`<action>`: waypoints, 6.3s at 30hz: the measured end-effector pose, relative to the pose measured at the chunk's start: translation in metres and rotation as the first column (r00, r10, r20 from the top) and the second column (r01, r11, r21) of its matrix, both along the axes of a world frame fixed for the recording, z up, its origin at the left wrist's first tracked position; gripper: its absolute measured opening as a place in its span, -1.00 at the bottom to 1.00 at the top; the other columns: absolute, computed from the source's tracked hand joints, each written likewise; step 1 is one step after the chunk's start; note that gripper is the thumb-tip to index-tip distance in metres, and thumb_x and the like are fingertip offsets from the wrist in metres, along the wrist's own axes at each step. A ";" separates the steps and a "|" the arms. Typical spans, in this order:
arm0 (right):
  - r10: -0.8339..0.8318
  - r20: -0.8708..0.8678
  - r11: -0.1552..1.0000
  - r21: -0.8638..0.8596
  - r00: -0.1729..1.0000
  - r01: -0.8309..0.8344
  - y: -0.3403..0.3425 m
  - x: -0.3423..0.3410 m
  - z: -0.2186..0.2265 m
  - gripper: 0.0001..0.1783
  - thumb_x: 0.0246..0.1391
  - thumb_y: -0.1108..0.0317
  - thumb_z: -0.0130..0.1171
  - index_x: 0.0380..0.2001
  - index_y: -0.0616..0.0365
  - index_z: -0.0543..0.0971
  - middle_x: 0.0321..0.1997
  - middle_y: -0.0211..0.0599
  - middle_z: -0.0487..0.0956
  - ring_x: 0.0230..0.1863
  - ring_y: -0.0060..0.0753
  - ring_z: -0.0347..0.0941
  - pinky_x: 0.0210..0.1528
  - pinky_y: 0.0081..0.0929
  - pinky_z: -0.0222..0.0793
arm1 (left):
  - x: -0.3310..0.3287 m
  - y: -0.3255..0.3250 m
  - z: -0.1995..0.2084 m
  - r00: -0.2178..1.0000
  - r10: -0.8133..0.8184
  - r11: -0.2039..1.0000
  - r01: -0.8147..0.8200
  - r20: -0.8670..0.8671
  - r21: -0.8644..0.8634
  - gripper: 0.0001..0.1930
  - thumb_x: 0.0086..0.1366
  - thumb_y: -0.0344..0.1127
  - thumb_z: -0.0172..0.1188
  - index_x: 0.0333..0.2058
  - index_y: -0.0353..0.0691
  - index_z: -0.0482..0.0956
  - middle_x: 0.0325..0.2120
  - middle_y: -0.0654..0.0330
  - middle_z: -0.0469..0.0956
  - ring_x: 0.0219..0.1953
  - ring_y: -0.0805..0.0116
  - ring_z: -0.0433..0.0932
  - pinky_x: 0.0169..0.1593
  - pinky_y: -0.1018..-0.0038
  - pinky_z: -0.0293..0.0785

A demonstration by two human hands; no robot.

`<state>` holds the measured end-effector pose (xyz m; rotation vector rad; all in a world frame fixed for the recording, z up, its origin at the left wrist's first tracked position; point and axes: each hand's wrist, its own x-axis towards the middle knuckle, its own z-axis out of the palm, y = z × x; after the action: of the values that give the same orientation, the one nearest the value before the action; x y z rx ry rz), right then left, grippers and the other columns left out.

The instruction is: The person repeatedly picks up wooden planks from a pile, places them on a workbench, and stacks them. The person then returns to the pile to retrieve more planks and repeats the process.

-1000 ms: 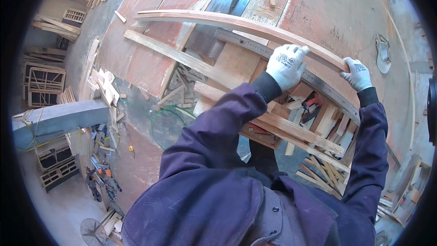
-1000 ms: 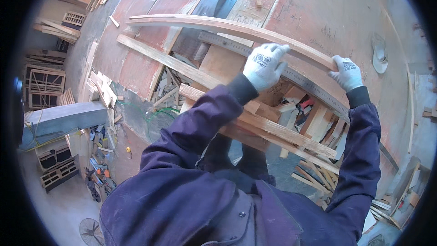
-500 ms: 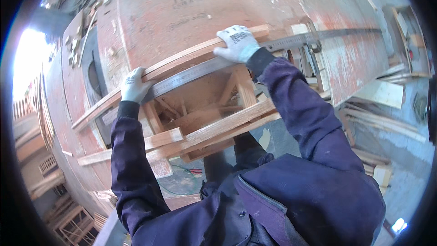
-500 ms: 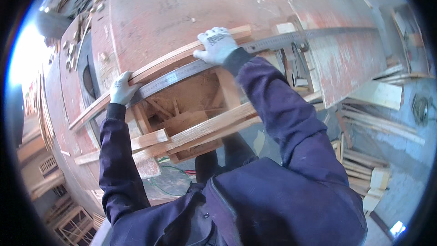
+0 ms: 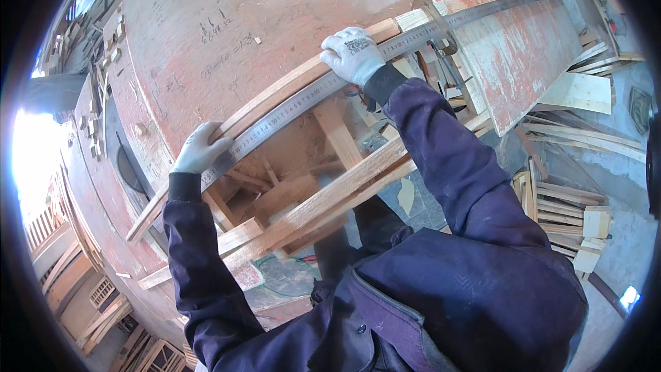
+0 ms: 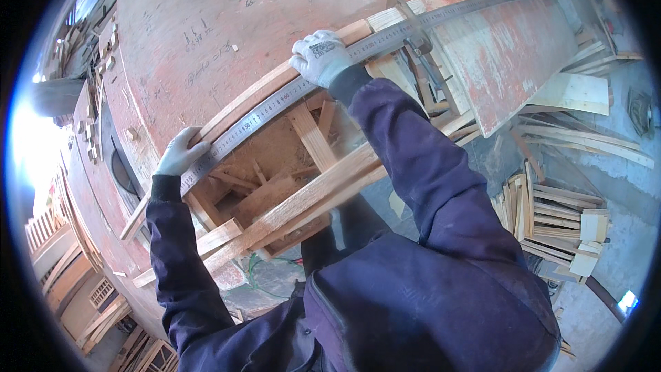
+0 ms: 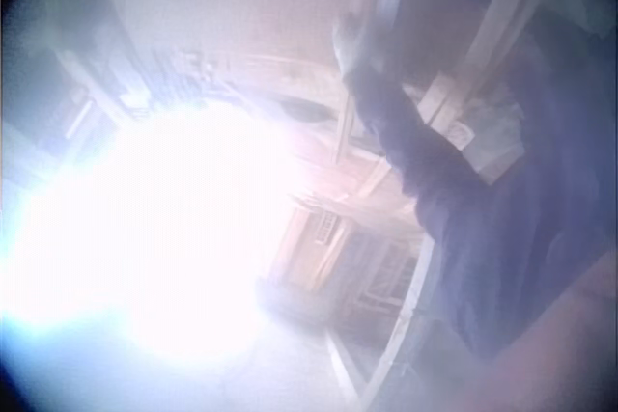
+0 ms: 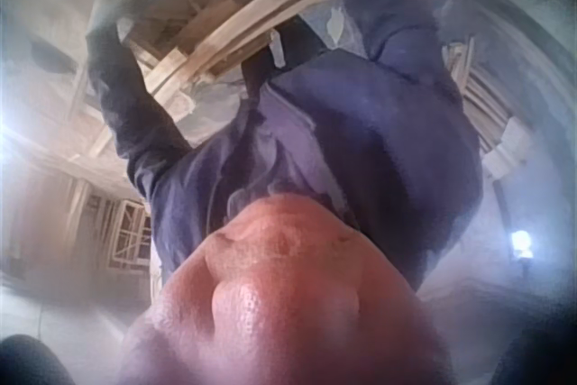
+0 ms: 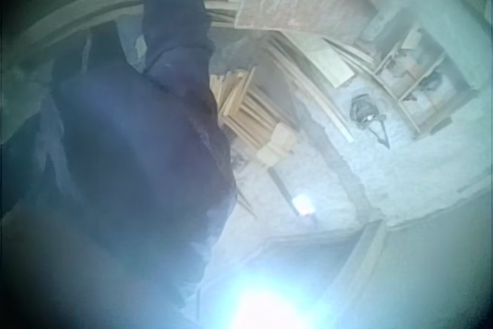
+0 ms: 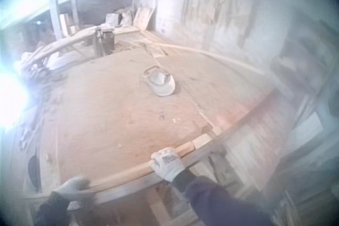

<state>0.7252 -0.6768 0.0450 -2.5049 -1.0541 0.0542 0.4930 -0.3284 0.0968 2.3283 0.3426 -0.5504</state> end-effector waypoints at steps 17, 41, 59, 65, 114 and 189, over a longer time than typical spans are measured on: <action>0.027 0.118 0.999 0.020 0.993 -0.030 -0.022 0.011 -0.032 -0.70 0.30 0.19 0.16 -0.02 0.06 0.67 0.04 -0.15 0.65 0.15 -0.08 0.52 0.28 -0.16 0.36 | -0.175 0.001 0.002 0.573 0.417 0.696 -0.700 0.705 0.157 -0.66 0.30 -0.31 0.33 0.02 -0.29 0.64 -0.05 -0.02 0.66 0.04 0.12 0.62 0.15 0.32 0.50; 0.102 0.315 0.993 -0.089 0.944 -0.078 -0.017 0.011 -0.054 -0.70 0.38 0.31 0.00 0.00 0.13 0.66 0.11 -0.13 0.65 0.23 -0.04 0.49 0.42 -0.08 0.23 | -0.445 0.334 -0.116 0.108 0.709 0.053 -0.994 0.697 0.100 -0.68 0.47 -0.19 0.03 -0.10 -0.27 0.67 -0.19 0.02 0.68 -0.17 0.12 0.67 -0.05 0.23 0.60; 0.006 0.276 0.999 0.050 0.961 -0.021 -0.003 -0.026 -0.005 -0.66 0.24 0.09 0.11 -0.04 -0.02 0.64 0.01 -0.28 0.67 0.16 -0.25 0.50 0.41 -0.03 0.15 | -0.114 0.018 -0.059 0.802 0.034 0.680 -0.456 0.597 0.574 -0.72 0.40 -0.27 0.13 -0.01 -0.27 0.62 0.04 -0.06 0.60 0.15 0.02 0.51 0.23 0.12 0.38; 0.044 0.485 0.996 0.051 0.874 -0.078 -0.006 -0.022 -0.023 -0.71 0.16 0.09 0.18 -0.12 -0.09 0.69 -0.13 -0.25 0.69 -0.07 -0.06 0.56 0.08 0.00 0.37 | -0.103 -0.003 -0.058 0.797 0.050 0.582 -0.513 0.602 0.631 -0.70 0.32 -0.10 0.19 -0.10 -0.15 0.62 -0.09 0.06 0.59 0.02 -0.01 0.51 0.12 0.04 0.40; 0.189 -0.030 0.890 -0.418 0.981 -0.184 -0.004 0.024 -0.041 -0.30 0.43 -0.19 -0.22 -0.26 0.21 0.68 -0.21 0.15 0.68 -0.12 0.24 0.60 -0.04 0.05 0.45 | -0.296 -0.177 0.018 0.456 0.600 0.692 -0.709 0.658 -0.139 -0.81 0.32 -0.33 0.28 -0.11 -0.21 0.65 -0.27 0.01 0.67 -0.18 -0.03 0.64 -0.05 0.17 0.55; 0.574 -0.055 0.769 -0.305 0.817 -0.561 -0.002 -0.353 0.005 -0.79 0.27 0.27 0.04 -0.18 -0.12 0.67 -0.26 -0.29 0.71 -0.22 -0.08 0.69 -0.24 -0.10 0.59 | -0.391 -0.238 -0.066 0.536 0.649 -0.142 -0.613 -0.540 -0.778 -0.56 0.50 -0.07 0.16 0.08 -0.36 0.58 -0.09 0.01 0.68 -0.10 0.25 0.68 0.01 0.35 0.60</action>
<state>0.3725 -0.6789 0.0503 -2.3414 -1.9256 0.3726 0.1023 -0.5668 0.0304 0.6779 0.8206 -0.0667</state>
